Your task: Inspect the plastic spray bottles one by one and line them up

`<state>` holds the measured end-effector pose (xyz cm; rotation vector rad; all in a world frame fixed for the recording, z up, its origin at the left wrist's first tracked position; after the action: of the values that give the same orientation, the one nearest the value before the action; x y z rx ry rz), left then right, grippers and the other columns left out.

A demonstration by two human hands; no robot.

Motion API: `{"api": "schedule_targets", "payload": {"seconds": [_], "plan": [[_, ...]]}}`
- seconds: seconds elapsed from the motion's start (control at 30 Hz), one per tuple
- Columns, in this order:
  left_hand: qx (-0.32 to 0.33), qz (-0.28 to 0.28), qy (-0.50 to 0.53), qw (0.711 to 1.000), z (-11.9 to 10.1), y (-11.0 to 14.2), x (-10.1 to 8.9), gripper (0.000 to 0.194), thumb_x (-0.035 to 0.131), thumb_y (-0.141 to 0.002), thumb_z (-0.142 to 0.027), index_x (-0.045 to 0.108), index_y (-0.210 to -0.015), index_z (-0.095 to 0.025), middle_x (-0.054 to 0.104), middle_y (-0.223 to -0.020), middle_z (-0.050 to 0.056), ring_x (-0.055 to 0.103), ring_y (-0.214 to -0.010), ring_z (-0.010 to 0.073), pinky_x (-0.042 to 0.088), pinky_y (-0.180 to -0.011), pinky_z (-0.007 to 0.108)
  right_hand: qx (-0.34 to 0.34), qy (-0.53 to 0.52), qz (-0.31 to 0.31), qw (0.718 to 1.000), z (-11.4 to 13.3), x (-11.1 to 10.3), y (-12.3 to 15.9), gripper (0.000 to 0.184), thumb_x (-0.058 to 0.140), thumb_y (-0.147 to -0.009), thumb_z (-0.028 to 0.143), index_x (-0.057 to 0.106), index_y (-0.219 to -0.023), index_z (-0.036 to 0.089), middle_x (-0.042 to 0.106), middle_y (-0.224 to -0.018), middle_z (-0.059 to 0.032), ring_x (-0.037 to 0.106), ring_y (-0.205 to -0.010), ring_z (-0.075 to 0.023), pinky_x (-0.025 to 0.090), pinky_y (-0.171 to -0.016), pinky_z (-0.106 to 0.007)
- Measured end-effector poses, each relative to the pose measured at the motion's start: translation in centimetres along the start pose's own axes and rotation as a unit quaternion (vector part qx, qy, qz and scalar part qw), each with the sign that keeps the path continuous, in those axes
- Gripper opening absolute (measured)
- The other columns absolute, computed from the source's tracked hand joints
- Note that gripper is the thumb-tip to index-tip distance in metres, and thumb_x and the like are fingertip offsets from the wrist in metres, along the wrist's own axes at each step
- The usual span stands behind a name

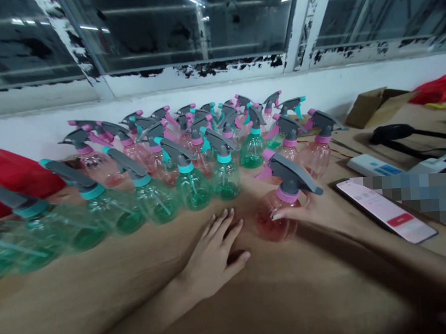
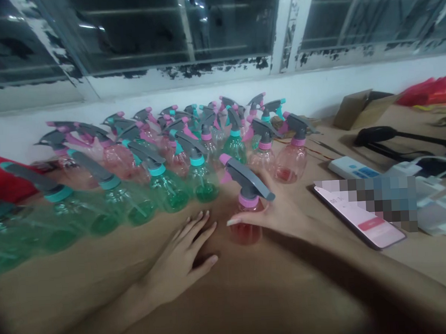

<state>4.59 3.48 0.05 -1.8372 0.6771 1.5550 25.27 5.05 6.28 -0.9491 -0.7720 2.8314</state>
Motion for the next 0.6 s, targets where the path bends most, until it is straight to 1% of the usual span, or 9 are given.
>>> {"api": "schedule_targets", "payload": {"seconds": [0.1,0.17,0.27,0.33,0.4,0.53,0.6], "plan": [[-0.001,0.0,0.007,1.0,0.0,0.0,0.1,0.058,0.05,-0.093,-0.047,0.04,-0.14,-0.013,0.029,-0.15,0.014,0.024,-0.138,0.0286,0.025,-0.111,0.048,-0.032,0.06,-0.017,0.998,0.4,-0.3,1.2,0.061,0.078,-0.063,0.049,0.056,-0.113,0.024,0.067,-0.108,-0.0088,0.061,-0.105,-0.034,0.048,-0.091,-0.051],[0.004,-0.006,0.007,1.0,0.0,0.0,0.0,0.057,0.049,-0.093,-0.047,0.041,-0.139,-0.013,0.03,-0.15,0.014,0.025,-0.138,0.0282,0.025,-0.111,0.048,-0.033,0.096,-0.033,0.994,0.7,-0.5,2.0,0.065,0.075,-0.064,0.052,0.052,-0.117,0.021,0.064,-0.113,-0.0116,0.059,-0.108,-0.0353,0.045,-0.092,-0.054],[0.007,-0.012,0.001,1.0,-0.1,0.1,-0.1,0.057,0.049,-0.093,-0.046,0.042,-0.138,-0.012,0.033,-0.148,0.014,0.026,-0.138,0.0278,0.025,-0.111,0.048,-0.007,0.132,-0.065,0.989,1.0,-0.7,3.0,0.065,0.07,-0.067,0.059,0.052,-0.114,0.018,0.065,-0.11,-0.0152,0.061,-0.101,-0.0361,0.048,-0.085,-0.055],[0.006,-0.011,-0.004,1.0,-0.1,0.2,-0.1,0.057,0.05,-0.093,-0.046,0.043,-0.138,-0.011,0.035,-0.148,0.014,0.027,-0.137,0.0282,0.025,-0.111,0.048,0.007,0.149,-0.067,0.987,1.0,-0.7,3.2,0.062,0.066,-0.07,0.061,0.053,-0.112,0.018,0.066,-0.105,-0.0152,0.064,-0.093,-0.0348,0.051,-0.078,-0.052],[0.004,-0.01,-0.007,1.0,-0.1,0.2,0.0,0.057,0.049,-0.093,-0.046,0.043,-0.138,-0.012,0.034,-0.148,0.014,0.027,-0.137,0.0285,0.025,-0.11,0.048,0.001,0.168,-0.065,0.984,0.9,-0.5,2.8,0.059,0.064,-0.072,0.061,0.054,-0.112,0.017,0.067,-0.102,-0.0146,0.065,-0.091,-0.0337,0.052,-0.076,-0.05],[0.002,-0.014,-0.012,1.0,0.0,0.2,0.1,0.057,0.048,-0.094,-0.047,0.043,-0.138,-0.012,0.032,-0.149,0.014,0.027,-0.137,0.029,0.027,-0.11,0.048,-0.019,0.208,-0.081,0.975,0.6,-0.6,0.8,0.059,0.06,-0.074,0.062,0.058,-0.108,0.013,0.065,-0.102,-0.0181,0.062,-0.096,-0.0354,0.049,-0.081,-0.052],[-0.001,-0.016,-0.013,1.0,0.1,0.3,0.1,0.056,0.048,-0.094,-0.047,0.043,-0.138,-0.013,0.033,-0.148,0.014,0.027,-0.137,0.029,0.027,-0.109,0.048,-0.008,0.209,-0.074,0.975,0.3,-0.5,-0.8,0.061,0.061,-0.075,0.061,0.057,-0.115,0.015,0.064,-0.108,-0.0175,0.059,-0.103,-0.0361,0.048,-0.083,-0.052]]}}
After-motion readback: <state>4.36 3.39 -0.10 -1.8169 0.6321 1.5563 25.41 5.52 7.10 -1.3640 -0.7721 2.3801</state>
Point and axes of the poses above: each hand's wrist, its own y-axis away from the middle knuckle, its own x-axis out of the palm, z = x × y, the point moved 6 cm from there along -y, towards the middle knuckle
